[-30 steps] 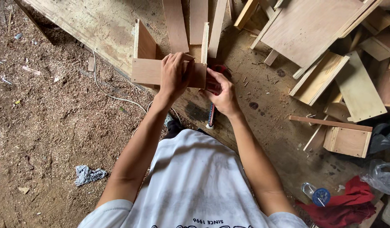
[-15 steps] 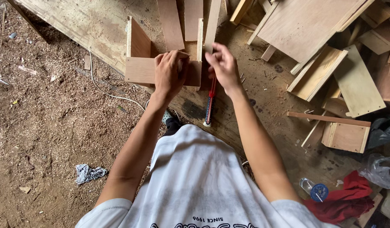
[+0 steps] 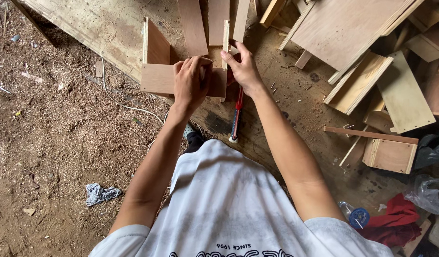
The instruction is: The person assembles a small wooden box by positioning planks and hammering nails into place. They repeatedly align pieces, insert nails, and strike them with a hammer to secure the structure.
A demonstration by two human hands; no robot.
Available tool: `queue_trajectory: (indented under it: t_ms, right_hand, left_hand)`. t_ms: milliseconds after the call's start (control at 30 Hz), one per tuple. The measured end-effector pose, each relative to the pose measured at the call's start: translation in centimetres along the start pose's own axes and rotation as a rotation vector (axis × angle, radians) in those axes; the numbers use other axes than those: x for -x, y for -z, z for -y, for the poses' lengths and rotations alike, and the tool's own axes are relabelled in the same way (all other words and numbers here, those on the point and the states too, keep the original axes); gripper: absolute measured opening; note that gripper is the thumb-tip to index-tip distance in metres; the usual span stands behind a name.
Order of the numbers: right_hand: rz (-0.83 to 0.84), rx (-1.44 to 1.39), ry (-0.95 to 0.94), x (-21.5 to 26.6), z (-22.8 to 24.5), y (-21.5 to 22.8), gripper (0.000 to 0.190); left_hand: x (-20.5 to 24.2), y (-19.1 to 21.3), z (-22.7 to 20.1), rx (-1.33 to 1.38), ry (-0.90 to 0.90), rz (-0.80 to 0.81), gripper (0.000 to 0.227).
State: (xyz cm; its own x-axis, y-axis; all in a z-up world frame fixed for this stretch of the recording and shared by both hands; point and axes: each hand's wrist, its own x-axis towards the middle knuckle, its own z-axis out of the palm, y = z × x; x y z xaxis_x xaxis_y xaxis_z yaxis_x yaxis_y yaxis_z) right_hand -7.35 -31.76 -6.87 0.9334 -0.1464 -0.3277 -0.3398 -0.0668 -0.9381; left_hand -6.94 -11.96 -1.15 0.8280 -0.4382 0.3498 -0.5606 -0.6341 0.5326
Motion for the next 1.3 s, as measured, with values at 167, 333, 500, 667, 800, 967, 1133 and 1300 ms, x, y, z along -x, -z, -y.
queue_trajectory:
  t_ms: [167, 333, 500, 667, 800, 967, 1133, 1300]
  right_hand:
    - [0.0, -0.03, 0.005, -0.16, -0.54, -0.11, 0.115]
    - [0.003, -0.034, -0.005, -0.2, -0.58, 0.13, 0.115]
    - [-0.004, -0.03, -0.014, -0.2, -0.73, 0.1, 0.114]
    - [-0.002, -0.033, -0.003, -0.14, -0.85, 0.0, 0.112]
    - [-0.007, -0.008, -0.011, -0.26, -0.93, 0.06, 0.113]
    - [-0.007, -0.007, -0.009, -0.39, -1.03, 0.07, 0.113]
    - [-0.005, -0.013, -0.01, -0.23, -1.07, 0.02, 0.113]
    - [-0.002, -0.013, -0.002, 0.01, -0.45, 0.06, 0.111]
  left_hand:
    - [-0.05, 0.07, -0.11, 0.021, 0.011, 0.0, 0.009]
    - [-0.18, -0.09, -0.06, 0.002, 0.03, 0.005, 0.009]
    - [-0.12, 0.12, -0.4, 0.008, 0.019, -0.014, 0.01]
    - [-0.24, 0.42, -0.73, 0.004, 0.024, -0.007, 0.011]
    - [-0.3, 0.31, -0.76, 0.014, 0.024, -0.017, 0.01]
    - [-0.34, 0.15, -0.65, 0.014, 0.023, -0.019, 0.01]
    - [-0.4, 0.2, -0.68, 0.012, 0.026, -0.015, 0.01]
    - [-0.37, 0.25, -0.76, 0.018, 0.028, -0.018, 0.011]
